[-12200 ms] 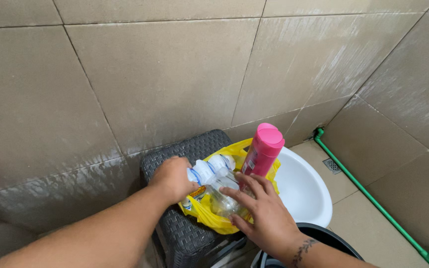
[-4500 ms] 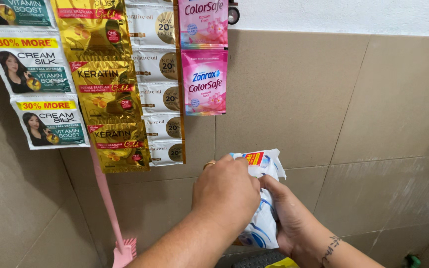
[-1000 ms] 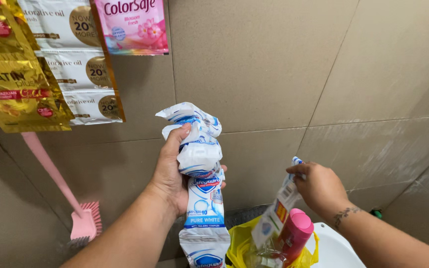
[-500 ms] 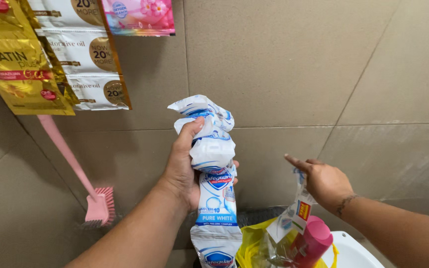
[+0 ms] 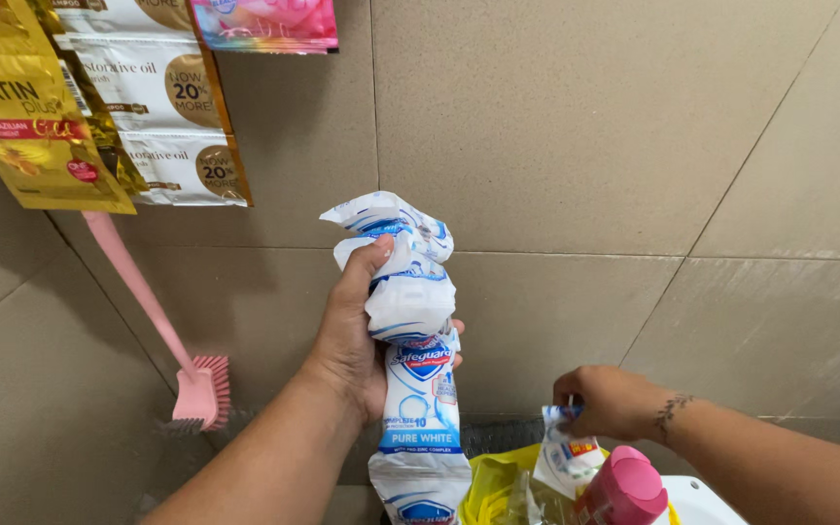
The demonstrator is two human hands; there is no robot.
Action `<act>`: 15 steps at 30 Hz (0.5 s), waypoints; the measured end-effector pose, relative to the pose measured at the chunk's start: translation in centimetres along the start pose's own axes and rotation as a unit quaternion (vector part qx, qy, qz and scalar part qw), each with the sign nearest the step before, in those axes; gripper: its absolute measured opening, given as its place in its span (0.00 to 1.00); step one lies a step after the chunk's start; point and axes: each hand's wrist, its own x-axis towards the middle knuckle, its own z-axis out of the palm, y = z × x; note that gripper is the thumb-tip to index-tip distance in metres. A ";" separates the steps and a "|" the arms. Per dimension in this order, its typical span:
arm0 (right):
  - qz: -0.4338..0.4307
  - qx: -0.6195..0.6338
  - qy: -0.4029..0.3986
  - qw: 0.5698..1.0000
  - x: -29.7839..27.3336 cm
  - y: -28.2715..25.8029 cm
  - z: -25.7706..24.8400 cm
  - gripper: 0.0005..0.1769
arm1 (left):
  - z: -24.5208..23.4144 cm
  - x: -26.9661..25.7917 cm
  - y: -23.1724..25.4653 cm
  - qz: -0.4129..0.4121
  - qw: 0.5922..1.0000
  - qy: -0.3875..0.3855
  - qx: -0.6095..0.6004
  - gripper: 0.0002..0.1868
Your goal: The person unpacks Safeguard soap bars from a yellow plastic bag, places them on a wall-mounted metal rack alongside hanging sachets, and adjusts a gray towel and pink bath sponge. The person also fills a black bucket with water from a wall tap and empties it into a white basin.
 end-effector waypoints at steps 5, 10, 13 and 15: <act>-0.023 -0.048 -0.146 0.988 3.9 1.7 3.2 0.15 | -0.1 0.1 -0.4 -0.009 1.000 -0.003 -0.012 0.37; -0.074 -0.122 -0.214 0.966 7.8 4.1 7.8 0.11 | -0.6 0.0 -1.0 0.003 0.999 -0.035 -0.018 0.35; -0.071 -0.123 -0.251 0.957 9.5 4.6 9.6 0.10 | -1.1 0.1 -1.4 0.005 0.999 -0.032 -0.012 0.35; -0.050 -0.109 -0.269 0.956 10.0 4.6 10.4 0.10 | -1.5 0.1 -1.8 -0.002 1.000 -0.022 -0.011 0.35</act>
